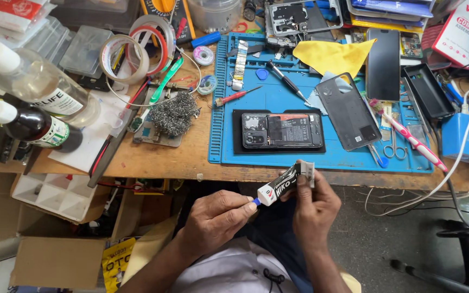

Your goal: The person pries open the back cover of a smartphone on a repair mat using a metal pry tool, working around the edges of the opened device. They then apply adhesive from a small bottle onto the phone and wipe the device with a cloth.

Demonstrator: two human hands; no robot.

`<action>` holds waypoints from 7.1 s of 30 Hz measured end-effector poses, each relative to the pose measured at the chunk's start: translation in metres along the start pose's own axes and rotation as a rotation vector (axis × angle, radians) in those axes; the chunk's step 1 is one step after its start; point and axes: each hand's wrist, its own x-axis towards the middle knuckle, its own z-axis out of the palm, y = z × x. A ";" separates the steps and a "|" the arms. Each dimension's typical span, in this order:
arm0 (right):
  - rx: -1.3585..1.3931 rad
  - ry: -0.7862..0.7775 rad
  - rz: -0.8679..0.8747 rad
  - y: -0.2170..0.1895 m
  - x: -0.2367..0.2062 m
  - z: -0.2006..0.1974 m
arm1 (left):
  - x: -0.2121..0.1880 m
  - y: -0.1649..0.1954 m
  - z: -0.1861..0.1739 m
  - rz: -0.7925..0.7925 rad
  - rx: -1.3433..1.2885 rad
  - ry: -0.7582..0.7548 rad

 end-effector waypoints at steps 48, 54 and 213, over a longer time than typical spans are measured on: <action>-1.215 -0.143 -0.196 -0.078 0.127 -0.135 | -0.002 -0.156 -0.120 -0.475 0.434 0.151; -1.291 -0.213 -0.021 -0.074 0.124 -0.131 | 0.033 -0.094 -0.097 -0.131 0.698 0.104; -0.601 -0.435 -0.350 -0.015 0.097 0.072 | 0.070 -0.121 -0.023 -0.321 0.284 -0.258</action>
